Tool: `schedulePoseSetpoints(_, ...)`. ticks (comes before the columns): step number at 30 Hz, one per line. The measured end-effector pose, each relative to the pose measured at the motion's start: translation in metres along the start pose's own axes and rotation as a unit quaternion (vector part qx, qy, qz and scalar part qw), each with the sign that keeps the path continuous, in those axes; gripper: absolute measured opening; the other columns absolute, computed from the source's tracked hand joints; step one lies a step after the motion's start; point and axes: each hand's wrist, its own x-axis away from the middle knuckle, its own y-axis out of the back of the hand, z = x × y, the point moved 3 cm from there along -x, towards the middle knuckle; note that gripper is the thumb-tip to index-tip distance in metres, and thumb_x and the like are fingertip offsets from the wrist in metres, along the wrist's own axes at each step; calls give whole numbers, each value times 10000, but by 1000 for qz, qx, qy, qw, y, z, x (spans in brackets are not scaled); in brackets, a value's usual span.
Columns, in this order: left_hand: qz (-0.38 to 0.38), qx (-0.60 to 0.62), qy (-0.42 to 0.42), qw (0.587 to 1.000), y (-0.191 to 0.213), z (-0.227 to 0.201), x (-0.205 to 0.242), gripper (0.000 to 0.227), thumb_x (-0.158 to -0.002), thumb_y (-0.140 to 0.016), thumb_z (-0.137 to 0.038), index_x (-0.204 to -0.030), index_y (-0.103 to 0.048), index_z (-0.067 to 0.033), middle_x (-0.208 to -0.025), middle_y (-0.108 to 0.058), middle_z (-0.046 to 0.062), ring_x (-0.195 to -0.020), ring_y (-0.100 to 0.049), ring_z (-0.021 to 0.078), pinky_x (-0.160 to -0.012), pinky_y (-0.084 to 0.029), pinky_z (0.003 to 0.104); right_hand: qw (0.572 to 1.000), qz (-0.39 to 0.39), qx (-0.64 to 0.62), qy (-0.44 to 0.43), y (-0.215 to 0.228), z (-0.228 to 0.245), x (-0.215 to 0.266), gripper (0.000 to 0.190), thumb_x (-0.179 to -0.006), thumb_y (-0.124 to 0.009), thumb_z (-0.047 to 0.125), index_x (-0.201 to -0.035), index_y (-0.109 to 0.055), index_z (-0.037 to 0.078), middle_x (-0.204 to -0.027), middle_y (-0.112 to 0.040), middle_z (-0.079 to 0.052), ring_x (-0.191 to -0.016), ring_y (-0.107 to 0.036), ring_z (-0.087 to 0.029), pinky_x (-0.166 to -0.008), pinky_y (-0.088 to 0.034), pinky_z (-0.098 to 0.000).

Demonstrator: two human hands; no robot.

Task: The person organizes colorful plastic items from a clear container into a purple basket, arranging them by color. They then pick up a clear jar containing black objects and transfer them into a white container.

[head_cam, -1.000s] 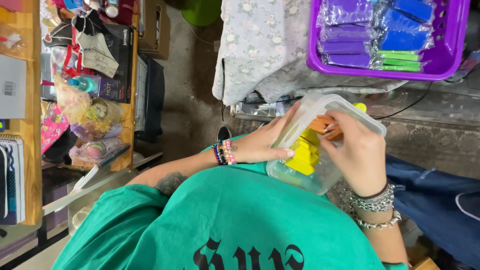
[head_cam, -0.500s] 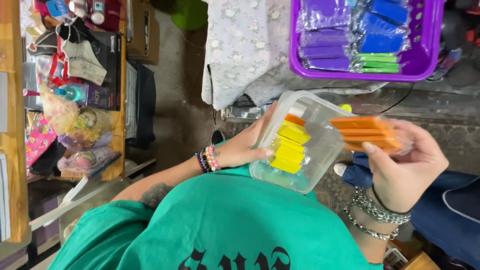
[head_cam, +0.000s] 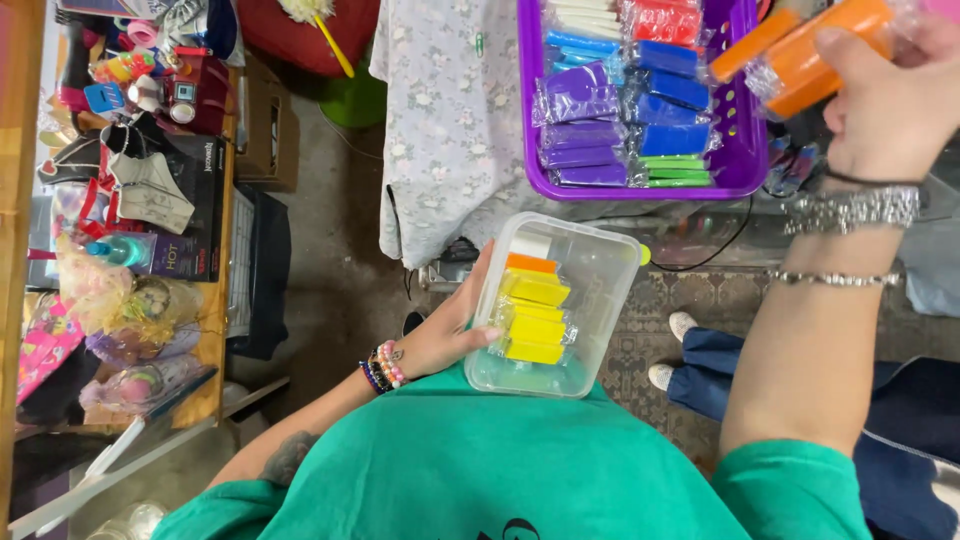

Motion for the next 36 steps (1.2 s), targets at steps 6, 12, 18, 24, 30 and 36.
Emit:
schedulePoseSetpoints(6, -25, 34, -20, 999, 2, -2, 4, 1051, -972, -508, -666, -1617, 156, -169, -1738, 4, 122, -1597, -138, 289, -1275, -201, 510, 995, 79, 20, 49, -47, -46, -72, 559, -1098, -990, -14, -1039, -448, 109, -936, -603, -89, -621, -607, -143, -415, -460, -279)
schedulePoseSetpoints(12, -47, 39, -16, 998, 7, -1, 10, 1064, -971, -507, -653, -1607, 173, -139, -1734, 67, 116, -1606, -66, 285, -1290, -148, 509, 999, 2, -41, 20, -57, -56, -97, 510, -947, -1065, -4, -906, -566, 91, -819, -636, -90, -484, -536, -120, -336, -373, -308)
schedulePoseSetpoints(18, -59, 36, -4, 998, 11, -7, 16, 1048, -971, -487, -656, -1605, 176, -149, -1734, 90, 113, -1608, -49, 297, -1282, -143, 534, 984, 115, 70, -114, -46, -57, -99, 600, -1136, -991, 97, -1025, -406, 170, -684, -426, -25, -529, -460, -35, -419, -295, -262)
schedulePoseSetpoints(24, -66, 11, 11, 998, 12, -1, 19, 1015, -978, -468, -625, -1601, 185, -162, -1725, 148, 101, -1603, -5, 298, -1273, -111, 525, 979, 112, 168, -7, -65, -12, -101, 665, -995, -1082, 195, -957, -419, 147, -851, -552, -57, -603, -575, -82, -417, -462, -293)
schedulePoseSetpoints(30, -74, 31, 22, 997, 17, -1, 22, 1039, -957, -496, -650, -1607, 166, -183, -1736, 93, 69, -1602, -73, 278, -1264, -189, 529, 956, 120, 267, 22, -73, 3, -90, 618, -851, -1093, 302, -1104, -591, 45, -914, -685, -124, -664, -713, -166, -433, -599, -329)
schedulePoseSetpoints(36, -77, 31, 36, 996, 18, 0, 24, 1059, -951, -508, -643, -1600, 188, -178, -1737, 62, 72, -1598, -82, 261, -1273, -166, 510, 869, 271, 407, -81, -97, 25, -97, 708, -901, -923, 411, -1370, -578, 8, -1134, -674, -141, -885, -637, -192, -614, -561, -328)
